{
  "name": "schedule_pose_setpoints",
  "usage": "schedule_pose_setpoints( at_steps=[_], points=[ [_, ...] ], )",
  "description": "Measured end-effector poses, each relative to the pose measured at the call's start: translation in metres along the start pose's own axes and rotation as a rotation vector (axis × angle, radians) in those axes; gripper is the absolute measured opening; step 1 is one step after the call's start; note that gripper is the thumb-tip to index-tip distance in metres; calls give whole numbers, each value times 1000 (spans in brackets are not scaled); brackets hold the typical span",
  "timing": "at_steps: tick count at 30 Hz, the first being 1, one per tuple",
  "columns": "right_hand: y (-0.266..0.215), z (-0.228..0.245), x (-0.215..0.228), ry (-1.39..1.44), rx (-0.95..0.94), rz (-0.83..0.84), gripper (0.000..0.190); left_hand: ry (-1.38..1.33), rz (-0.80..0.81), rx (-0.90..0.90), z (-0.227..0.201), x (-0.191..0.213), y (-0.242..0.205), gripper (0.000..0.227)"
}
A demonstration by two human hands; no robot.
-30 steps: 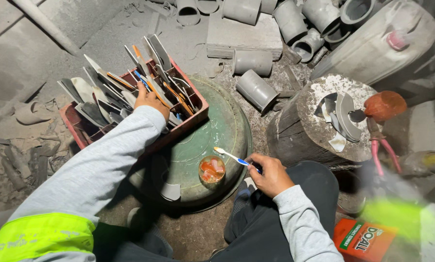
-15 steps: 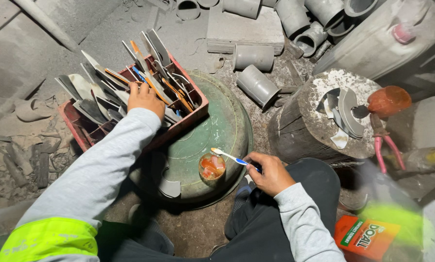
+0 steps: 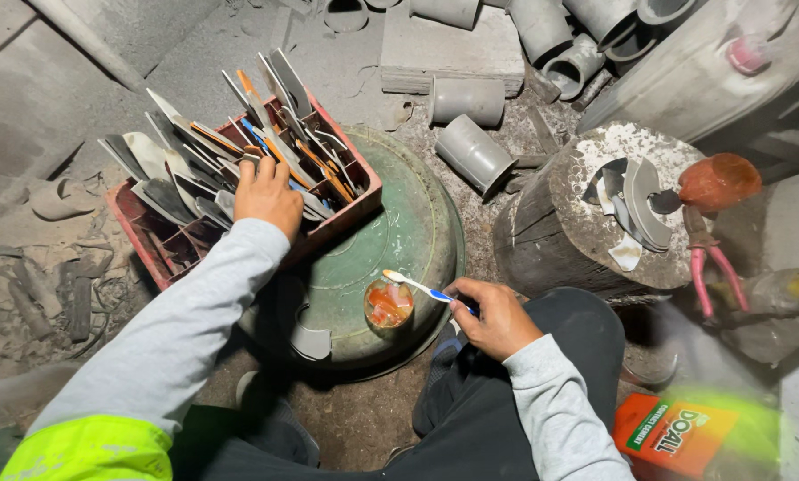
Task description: The person sits on the floor and uses a toothbrush to apply orange paint to small curved plastic pieces. They dip the brush into a small container of paint and brush the surface of each piece before placing it into a red crate.
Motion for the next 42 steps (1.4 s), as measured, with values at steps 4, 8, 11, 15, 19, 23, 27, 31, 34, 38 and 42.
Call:
schedule_pose_setpoints(
  at_steps=[4,8,11,15,19,23,27,31,34,38,42],
  points=[
    [-1,-4,-2,-19,-79,25,18,-47,87,-24,2,7,-4,21],
    [0,1,0,20,-3,4,17,-192,410,-24,10,2,3,44],
    [-2,-1,-1,-7,-55,12,18,-222,579,-32,16,-3,15,38],
    [-1,-1,-1,4,-47,15,18,-222,566,-60,27,0,26,45],
    [0,0,0,14,-33,12,19,-202,558,-23,35,9,33,69],
    [0,-2,-1,3,-54,22,19,-97,504,-47,33,16,28,58],
    [2,5,-1,22,21,1,18,-1,567,-93,25,10,31,50],
    [15,3,-15,164,-174,-29,26,130,438,-144,13,2,36,35],
    [35,10,-30,311,-134,-158,23,179,425,-132,5,-4,44,36],
    [46,15,-47,475,18,-156,21,151,384,-82,-2,-16,44,34],
    [44,5,-46,407,-110,-136,22,61,155,-31,4,-15,32,30]
  ],
)
Point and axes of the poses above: each hand's wrist, its own y-axis towards the middle knuckle, its own x-axis out of the back of the hand, z = x × y, the point moved 5 cm from there along y, towards the middle knuckle, and after that the axes turned 2 degrees about -x, right-handed, at the moved point
